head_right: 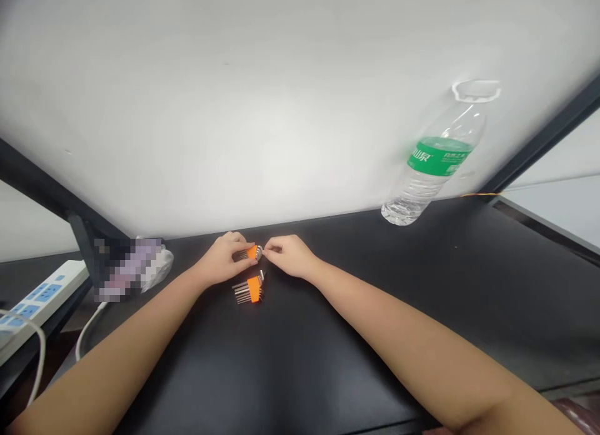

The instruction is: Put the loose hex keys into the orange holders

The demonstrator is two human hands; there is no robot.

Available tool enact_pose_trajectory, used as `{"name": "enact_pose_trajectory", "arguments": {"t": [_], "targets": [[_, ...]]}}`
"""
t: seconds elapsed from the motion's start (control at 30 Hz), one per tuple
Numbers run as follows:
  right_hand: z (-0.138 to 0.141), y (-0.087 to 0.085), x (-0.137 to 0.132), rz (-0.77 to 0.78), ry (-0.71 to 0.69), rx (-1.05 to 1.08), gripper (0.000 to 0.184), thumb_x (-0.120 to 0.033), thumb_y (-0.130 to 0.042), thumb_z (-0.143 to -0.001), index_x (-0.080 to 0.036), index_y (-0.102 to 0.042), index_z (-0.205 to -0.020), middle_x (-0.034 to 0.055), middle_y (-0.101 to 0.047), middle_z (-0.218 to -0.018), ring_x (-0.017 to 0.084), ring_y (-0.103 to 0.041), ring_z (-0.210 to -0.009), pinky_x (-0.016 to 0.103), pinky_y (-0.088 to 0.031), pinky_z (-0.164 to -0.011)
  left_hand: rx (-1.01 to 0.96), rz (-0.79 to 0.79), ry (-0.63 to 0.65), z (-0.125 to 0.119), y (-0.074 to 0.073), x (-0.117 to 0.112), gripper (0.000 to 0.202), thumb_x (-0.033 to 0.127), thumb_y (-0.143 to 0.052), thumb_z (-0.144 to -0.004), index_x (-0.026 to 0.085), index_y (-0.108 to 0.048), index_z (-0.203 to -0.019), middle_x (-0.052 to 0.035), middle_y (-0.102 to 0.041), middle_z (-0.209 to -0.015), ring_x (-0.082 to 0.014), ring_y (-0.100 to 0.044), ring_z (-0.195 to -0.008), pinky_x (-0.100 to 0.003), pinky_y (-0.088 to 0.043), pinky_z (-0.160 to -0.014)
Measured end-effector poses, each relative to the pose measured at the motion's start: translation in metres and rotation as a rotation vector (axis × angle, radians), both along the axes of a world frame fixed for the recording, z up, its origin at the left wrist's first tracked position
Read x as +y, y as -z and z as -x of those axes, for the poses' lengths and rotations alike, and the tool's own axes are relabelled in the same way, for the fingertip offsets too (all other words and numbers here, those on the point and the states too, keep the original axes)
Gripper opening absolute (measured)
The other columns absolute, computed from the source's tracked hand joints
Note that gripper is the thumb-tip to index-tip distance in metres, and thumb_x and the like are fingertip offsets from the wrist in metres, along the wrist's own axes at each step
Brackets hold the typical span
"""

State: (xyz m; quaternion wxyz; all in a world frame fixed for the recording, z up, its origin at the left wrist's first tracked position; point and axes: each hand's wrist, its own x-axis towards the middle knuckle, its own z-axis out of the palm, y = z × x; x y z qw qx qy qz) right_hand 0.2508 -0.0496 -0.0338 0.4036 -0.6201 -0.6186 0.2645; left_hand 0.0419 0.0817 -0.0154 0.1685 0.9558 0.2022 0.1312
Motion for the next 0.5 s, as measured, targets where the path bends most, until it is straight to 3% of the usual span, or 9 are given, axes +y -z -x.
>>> {"name": "enact_pose_trajectory", "arguments": {"t": [0.27, 0.4, 0.5], "targets": [[0.008, -0.010, -0.010, -0.048, -0.099, -0.061, 0.018, -0.033, -0.062, -0.094, -0.021, -0.076, -0.092, -0.0008, -0.072, -0.080, 0.013, -0.059, -0.068, 0.026, -0.043, -0.066, -0.002, -0.021, -0.042, -0.001, 0.000, -0.004, 0.040, 0.053, -0.068, -0.089, 0.027, -0.074, -0.120, -0.0076, -0.067, -0.109, -0.0242, -0.060, -0.103, -0.038, -0.048, -0.092], [0.014, -0.018, -0.024, -0.144, -0.235, -0.268, 0.020, -0.039, -0.068, -0.093, -0.023, -0.074, -0.104, 0.0005, -0.069, -0.084, 0.015, -0.059, -0.074, 0.027, -0.043, -0.069, 0.012, -0.044, -0.031, 0.002, -0.002, -0.006, 0.049, 0.055, -0.067, -0.090, 0.026, -0.068, -0.129, -0.0086, -0.067, -0.114, -0.0254, -0.060, -0.108, -0.039, -0.049, -0.094], [0.017, -0.016, -0.027, -0.140, -0.238, -0.363, 0.012, -0.032, -0.068, -0.091, -0.022, -0.072, -0.098, 0.0027, -0.070, -0.094, 0.016, -0.061, -0.082, 0.027, -0.044, -0.073, -0.007, -0.052, -0.064, 0.003, -0.010, -0.006, 0.054, 0.053, -0.064, -0.092, 0.023, -0.062, -0.137, -0.0095, -0.067, -0.125, -0.0274, -0.059, -0.118, -0.041, -0.048, -0.101]]}}
